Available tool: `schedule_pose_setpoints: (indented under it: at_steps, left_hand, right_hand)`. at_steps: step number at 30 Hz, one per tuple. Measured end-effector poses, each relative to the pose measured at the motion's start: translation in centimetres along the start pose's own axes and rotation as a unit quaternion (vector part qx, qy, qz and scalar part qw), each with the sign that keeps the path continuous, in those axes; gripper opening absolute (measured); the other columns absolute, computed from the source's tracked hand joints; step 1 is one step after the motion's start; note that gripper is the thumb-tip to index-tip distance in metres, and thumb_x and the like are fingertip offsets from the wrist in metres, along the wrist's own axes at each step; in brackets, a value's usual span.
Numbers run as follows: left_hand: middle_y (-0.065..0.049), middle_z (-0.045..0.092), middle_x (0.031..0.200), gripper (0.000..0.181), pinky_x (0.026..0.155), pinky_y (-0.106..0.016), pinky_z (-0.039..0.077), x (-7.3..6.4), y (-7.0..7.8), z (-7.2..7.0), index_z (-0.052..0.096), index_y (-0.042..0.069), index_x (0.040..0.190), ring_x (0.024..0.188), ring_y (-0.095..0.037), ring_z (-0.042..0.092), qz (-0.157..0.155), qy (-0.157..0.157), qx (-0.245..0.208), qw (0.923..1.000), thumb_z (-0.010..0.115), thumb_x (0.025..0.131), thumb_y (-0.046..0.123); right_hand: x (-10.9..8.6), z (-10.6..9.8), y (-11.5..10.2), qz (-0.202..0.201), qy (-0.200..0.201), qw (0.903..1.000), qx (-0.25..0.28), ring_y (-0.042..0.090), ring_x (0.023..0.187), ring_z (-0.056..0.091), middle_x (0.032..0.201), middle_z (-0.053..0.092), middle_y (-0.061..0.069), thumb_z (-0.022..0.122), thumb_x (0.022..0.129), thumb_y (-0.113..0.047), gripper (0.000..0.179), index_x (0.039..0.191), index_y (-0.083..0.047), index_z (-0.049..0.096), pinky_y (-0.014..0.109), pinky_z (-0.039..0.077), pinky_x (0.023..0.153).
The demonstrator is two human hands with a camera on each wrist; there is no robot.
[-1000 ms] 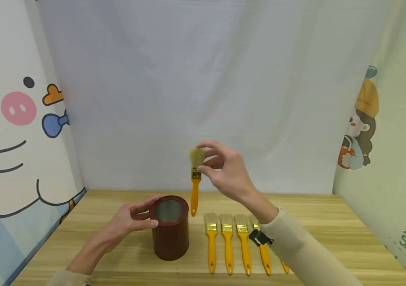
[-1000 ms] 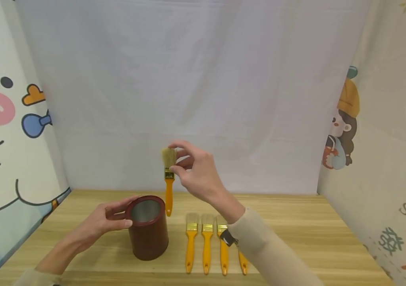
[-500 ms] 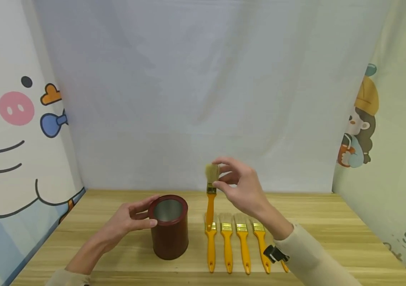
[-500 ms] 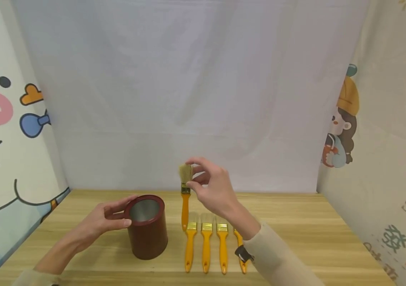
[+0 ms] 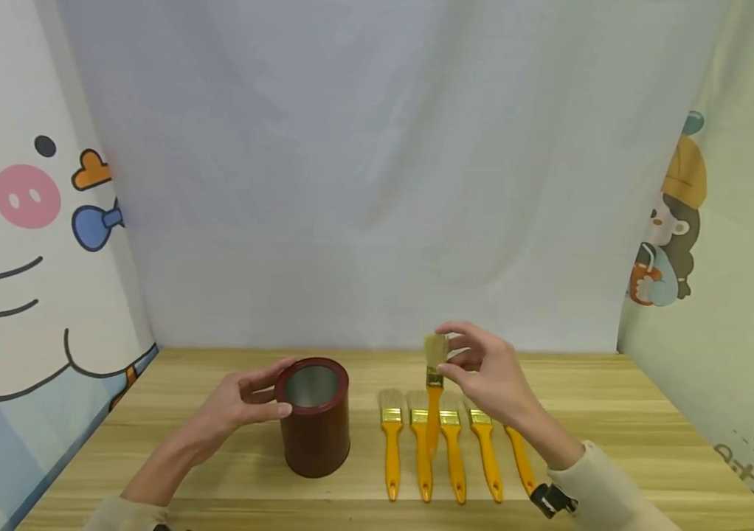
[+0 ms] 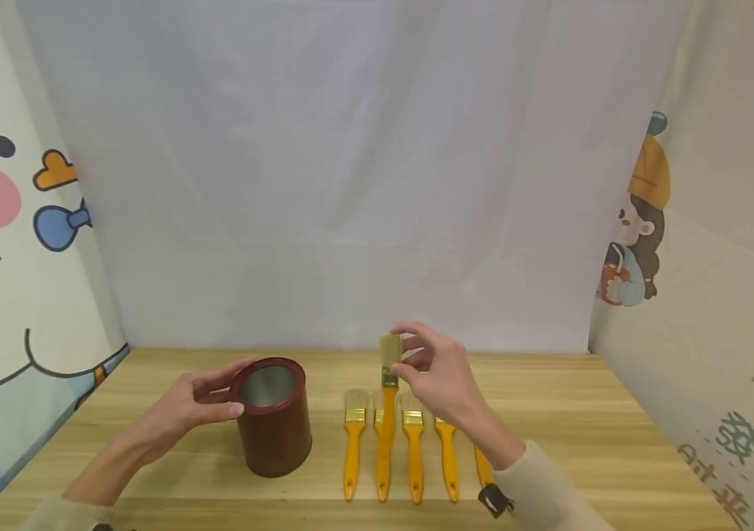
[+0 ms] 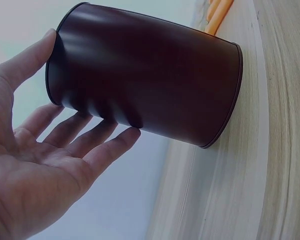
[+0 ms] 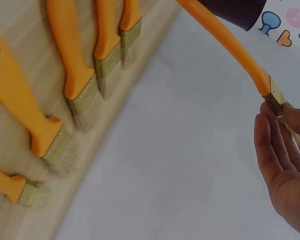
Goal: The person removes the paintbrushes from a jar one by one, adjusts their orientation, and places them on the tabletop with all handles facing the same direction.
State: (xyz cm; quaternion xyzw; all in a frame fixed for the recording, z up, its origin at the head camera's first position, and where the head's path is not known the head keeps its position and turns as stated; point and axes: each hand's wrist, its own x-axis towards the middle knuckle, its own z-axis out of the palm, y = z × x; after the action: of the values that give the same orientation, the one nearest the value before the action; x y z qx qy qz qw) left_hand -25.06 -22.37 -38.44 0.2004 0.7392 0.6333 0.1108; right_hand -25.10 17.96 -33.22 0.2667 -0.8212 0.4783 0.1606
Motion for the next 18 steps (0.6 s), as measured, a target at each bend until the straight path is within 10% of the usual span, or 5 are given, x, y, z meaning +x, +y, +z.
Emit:
schedule_pose_setpoints:
  at_steps: [18]
  left_hand:
    - [-0.021,0.039,0.164,0.076,0.111,-0.054,0.046,0.0,0.1,-0.1,0.040,0.006,0.163,0.147,-0.052,0.035,-0.003,0.000,0.003,1.0000,0.076,0.097,0.016]
  right_hand:
    - [-3.9,-5.5,4.4,0.107,-0.012,0.9941,-0.012,0.023,0.088,0.077,0.117,0.072,0.021,0.079,0.092,0.002,0.048,0.138,-0.003,0.065,0.033,0.062,0.073]
